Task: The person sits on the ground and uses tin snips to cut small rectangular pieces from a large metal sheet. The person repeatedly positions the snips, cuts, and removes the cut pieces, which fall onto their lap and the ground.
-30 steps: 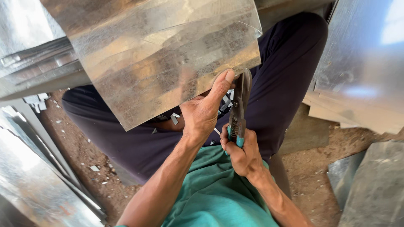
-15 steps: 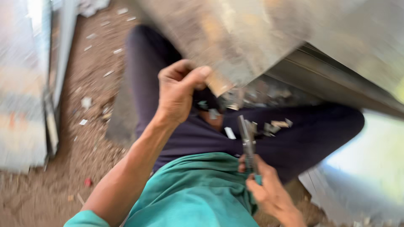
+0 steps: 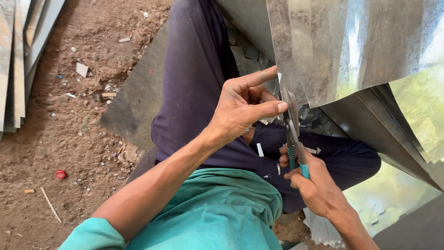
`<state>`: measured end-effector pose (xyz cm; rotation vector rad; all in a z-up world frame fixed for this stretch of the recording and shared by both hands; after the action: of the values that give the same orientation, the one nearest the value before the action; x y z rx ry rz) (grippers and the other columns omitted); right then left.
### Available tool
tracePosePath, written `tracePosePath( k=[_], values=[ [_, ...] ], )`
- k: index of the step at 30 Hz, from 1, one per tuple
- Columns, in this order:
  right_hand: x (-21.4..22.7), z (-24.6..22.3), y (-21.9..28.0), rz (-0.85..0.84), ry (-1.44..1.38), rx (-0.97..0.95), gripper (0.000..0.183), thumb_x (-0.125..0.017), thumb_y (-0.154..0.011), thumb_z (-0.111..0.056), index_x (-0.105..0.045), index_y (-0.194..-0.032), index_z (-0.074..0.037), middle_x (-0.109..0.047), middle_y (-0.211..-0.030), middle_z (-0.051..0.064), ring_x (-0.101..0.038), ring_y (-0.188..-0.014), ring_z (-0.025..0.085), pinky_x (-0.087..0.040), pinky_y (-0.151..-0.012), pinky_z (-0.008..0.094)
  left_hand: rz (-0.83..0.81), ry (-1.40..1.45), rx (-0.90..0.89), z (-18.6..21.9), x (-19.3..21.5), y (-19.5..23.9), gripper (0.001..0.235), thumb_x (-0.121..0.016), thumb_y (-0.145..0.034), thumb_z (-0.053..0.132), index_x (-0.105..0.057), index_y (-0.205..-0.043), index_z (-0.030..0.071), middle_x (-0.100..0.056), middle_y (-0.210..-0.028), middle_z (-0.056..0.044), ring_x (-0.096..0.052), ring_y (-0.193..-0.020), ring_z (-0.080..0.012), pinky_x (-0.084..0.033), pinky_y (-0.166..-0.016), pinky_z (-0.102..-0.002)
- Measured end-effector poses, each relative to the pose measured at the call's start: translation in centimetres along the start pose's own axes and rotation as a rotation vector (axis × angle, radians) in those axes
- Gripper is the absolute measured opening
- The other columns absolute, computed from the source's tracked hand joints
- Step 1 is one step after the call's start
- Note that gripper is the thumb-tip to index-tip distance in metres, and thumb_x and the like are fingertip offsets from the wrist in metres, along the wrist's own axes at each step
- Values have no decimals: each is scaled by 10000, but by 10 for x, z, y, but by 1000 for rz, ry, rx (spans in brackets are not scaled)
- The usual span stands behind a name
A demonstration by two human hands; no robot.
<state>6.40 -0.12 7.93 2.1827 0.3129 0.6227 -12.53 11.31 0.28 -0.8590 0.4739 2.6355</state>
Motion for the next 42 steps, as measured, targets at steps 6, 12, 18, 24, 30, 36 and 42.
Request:
tracePosePath(
  k=[6,12,18,24,30,36,42],
  values=[
    [9,-13,-2,70,204,-8,290,-525,-714,-38,-630,-982,-1,-663,-777,95,-636,-738,209,-524,-707,378,-26,95,-14,-11,2,3,657,-827,-892,37,-560,-1492,37,-746,-872,-72,-656,-757,-72,-544,-685,-231],
    [30,42,32,228,297,-85,170,-571,-781,-60,-647,-930,-28,-622,-732,102,-619,-668,234,-521,-640,393,-156,255,54,-33,-36,4,537,-778,-886,-21,-647,-1401,49,-724,-903,-48,-634,-804,-73,-550,-769,-246],
    [-2,127,86,270,-17,-163,402,-516,-709,-42,-601,-1102,-38,-674,-924,105,-706,-859,193,-568,-764,343,-228,-446,-237,-59,-63,13,236,-794,-848,75,-685,-1027,-33,-646,-859,-23,-622,-736,-56,-539,-643,-274],
    [-59,175,86,254,-336,-159,431,-501,-704,-83,-627,-1110,-8,-698,-906,120,-690,-850,220,-557,-757,379,-360,-617,157,-49,-54,3,158,-761,-982,112,-750,-1000,-45,-530,-754,-126,-445,-669,-157,-409,-580,-348],
    [-70,132,68,189,-383,-109,450,-499,-709,-111,-625,-1131,-17,-693,-910,117,-675,-873,212,-563,-808,343,90,-92,-195,77,-31,-34,178,-766,-990,74,-746,-1134,-30,-771,-991,-122,-708,-829,-174,-603,-795,-308],
    [-66,89,42,65,-464,6,560,-495,-664,-122,-583,-1210,-35,-657,-961,93,-643,-899,192,-552,-736,364,14,-277,14,22,-42,9,183,-776,-932,56,-769,-1076,-56,-741,-883,-72,-687,-771,-98,-591,-669,-238],
    [-62,56,27,83,-381,96,531,-509,-662,-117,-582,-1175,0,-658,-958,119,-637,-918,216,-539,-809,359,35,-103,106,-8,-37,24,281,-728,-894,11,-700,-1167,-48,-734,-816,-70,-699,-708,-122,-580,-531,-246]
  ],
)
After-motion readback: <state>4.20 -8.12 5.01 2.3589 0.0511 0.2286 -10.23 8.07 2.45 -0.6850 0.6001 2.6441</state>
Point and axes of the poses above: each hand's wrist, its own y-axis away from the middle knuckle, its own x-axis out of the back of the hand, z = x × y, the point moved 3 cm from there along -y, towards the middle knuckle
